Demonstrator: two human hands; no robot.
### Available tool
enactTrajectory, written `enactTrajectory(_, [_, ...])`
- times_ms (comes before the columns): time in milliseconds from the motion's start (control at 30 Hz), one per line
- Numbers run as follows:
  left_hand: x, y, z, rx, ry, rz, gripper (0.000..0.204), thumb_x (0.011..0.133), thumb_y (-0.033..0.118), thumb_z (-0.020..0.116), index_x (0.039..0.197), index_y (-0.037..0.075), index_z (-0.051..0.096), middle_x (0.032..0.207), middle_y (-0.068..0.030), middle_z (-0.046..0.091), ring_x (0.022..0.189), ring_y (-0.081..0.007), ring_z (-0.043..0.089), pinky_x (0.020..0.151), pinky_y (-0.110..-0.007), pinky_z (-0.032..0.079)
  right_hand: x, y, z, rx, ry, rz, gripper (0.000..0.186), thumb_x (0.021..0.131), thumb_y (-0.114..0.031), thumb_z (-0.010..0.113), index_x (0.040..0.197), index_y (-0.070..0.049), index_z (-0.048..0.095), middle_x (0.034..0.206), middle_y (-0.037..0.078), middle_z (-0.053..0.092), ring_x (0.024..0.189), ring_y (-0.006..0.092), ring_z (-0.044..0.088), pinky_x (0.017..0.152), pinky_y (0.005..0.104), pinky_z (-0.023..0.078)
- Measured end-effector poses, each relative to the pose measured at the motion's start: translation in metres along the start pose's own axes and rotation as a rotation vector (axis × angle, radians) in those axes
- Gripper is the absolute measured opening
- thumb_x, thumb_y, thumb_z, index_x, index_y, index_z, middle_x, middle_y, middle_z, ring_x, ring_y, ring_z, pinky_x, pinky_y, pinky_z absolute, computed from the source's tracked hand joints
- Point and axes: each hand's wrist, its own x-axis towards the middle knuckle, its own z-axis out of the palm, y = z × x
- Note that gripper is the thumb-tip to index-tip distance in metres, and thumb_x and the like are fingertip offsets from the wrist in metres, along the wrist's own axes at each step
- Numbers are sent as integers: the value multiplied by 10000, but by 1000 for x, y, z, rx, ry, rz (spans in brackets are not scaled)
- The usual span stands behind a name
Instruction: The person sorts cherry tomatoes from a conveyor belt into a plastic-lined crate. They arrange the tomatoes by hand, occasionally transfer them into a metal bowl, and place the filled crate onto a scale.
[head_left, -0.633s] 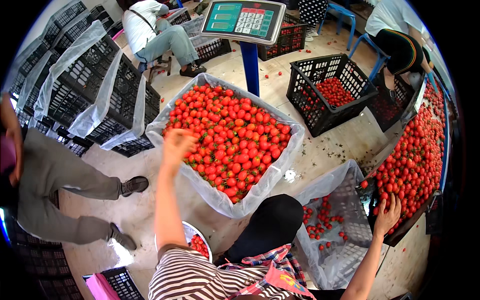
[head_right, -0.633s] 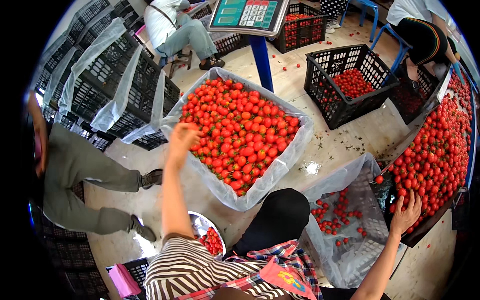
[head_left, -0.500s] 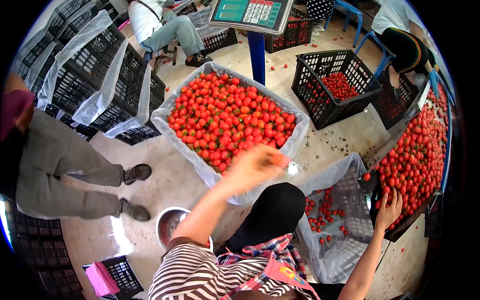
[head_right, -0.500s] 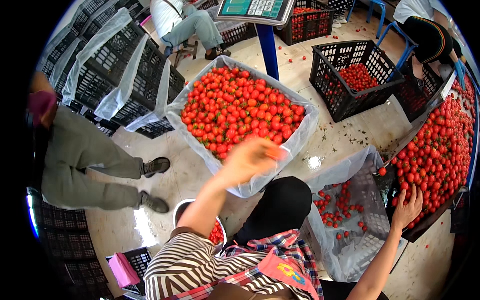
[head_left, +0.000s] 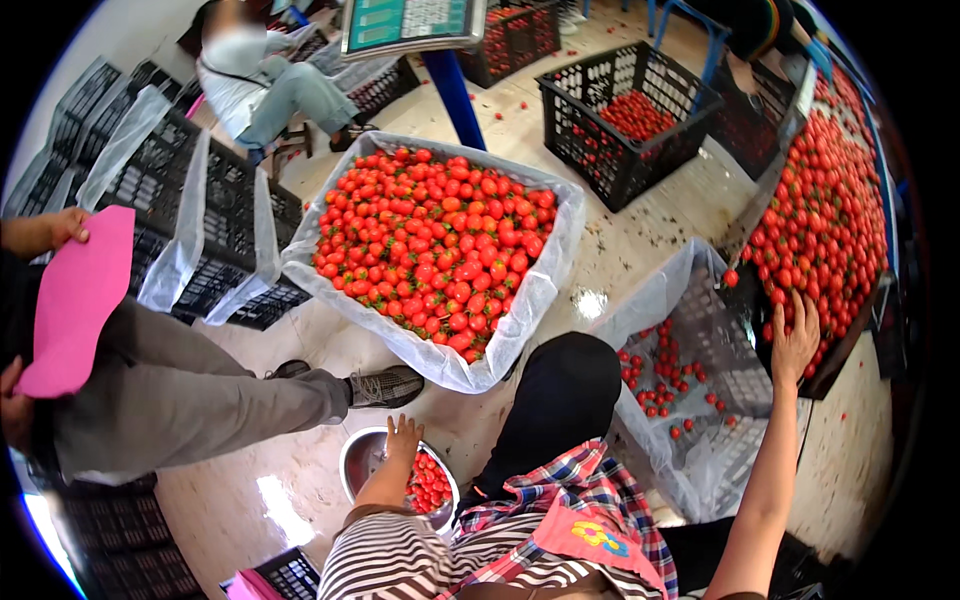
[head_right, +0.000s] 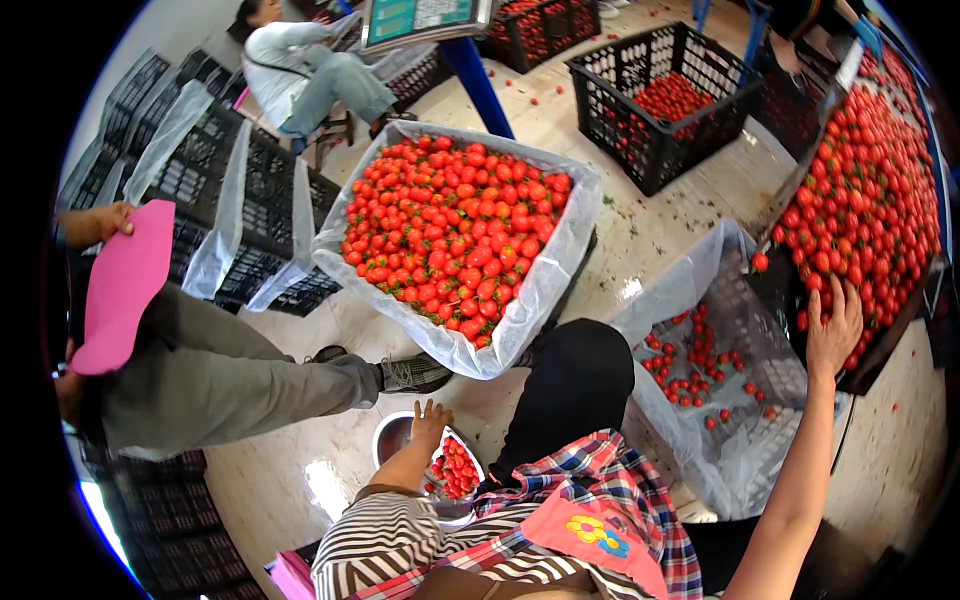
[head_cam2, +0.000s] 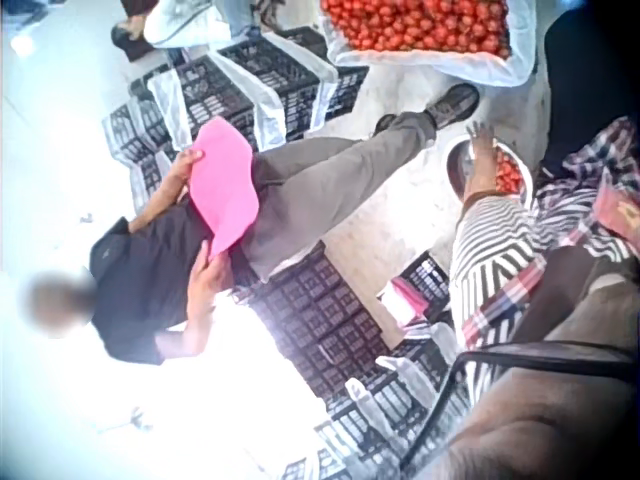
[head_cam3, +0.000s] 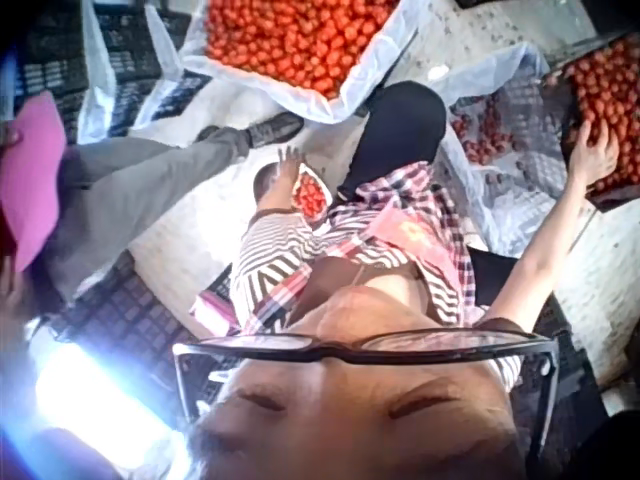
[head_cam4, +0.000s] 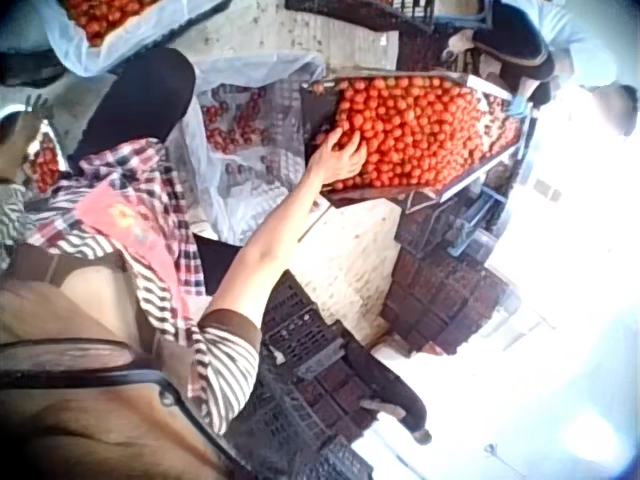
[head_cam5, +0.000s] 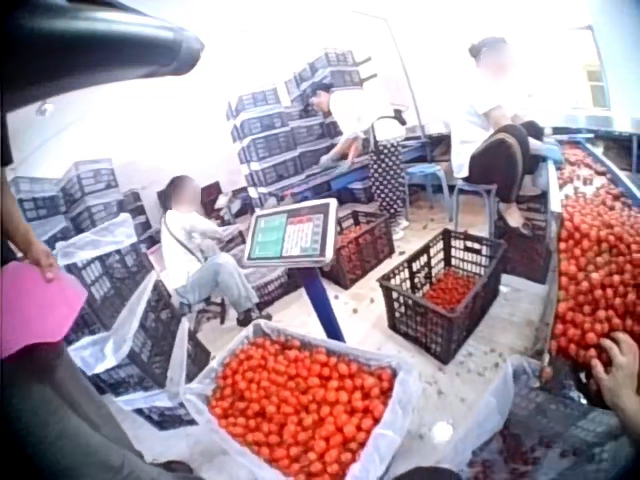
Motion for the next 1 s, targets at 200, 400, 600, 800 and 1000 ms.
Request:
enactTrajectory(200, [47,36,-1,86,-307,338,263,909,173,531,1087,140,722,1207,-102,661,1121,-282,631,918,-461,508,8,-8,-13,107,50,25,378,867,-329,674,1188,-130,653,1226,129,595,1151,306,549,978,414,424])
enactTrajectory(400, [71,82,77,23,47,600,152,867,152,569,863,92,709,919,-72,691,851,-251,665,657,-387,533,11,-24,-15,123,116,54,392,802,-430,709,1098,-172,687,1173,76,594,1139,288,528,958,434,408])
enactTrajectory(600, [87,68,0,-34,-93,481,130,871,116,573,821,67,683,853,-64,671,784,-207,646,634,-349,520,-5,-21,-9,96,29,170,473,836,-515,643,1190,-200,640,1294,60,520,1286,276,415,1089,483,281])
enactTrajectory(800, [51,26,-91,-235,-263,365,131,874,81,576,778,42,657,787,-57,651,716,-162,626,611,-312,508,-2,-25,-11,182,27,151,458,835,-493,644,1176,-188,624,1275,59,494,1286,262,381,1084,534,257])
enactTrajectory(1000, [-116,-1,-269,-829,-288,552,153,877,46,579,736,17,630,720,-49,631,649,-118,607,587,-274,496,-15,-17,-18,106,173,185,452,836,-444,656,1170,-142,621,1289,87,470,1284,282,373,1073,562,261])
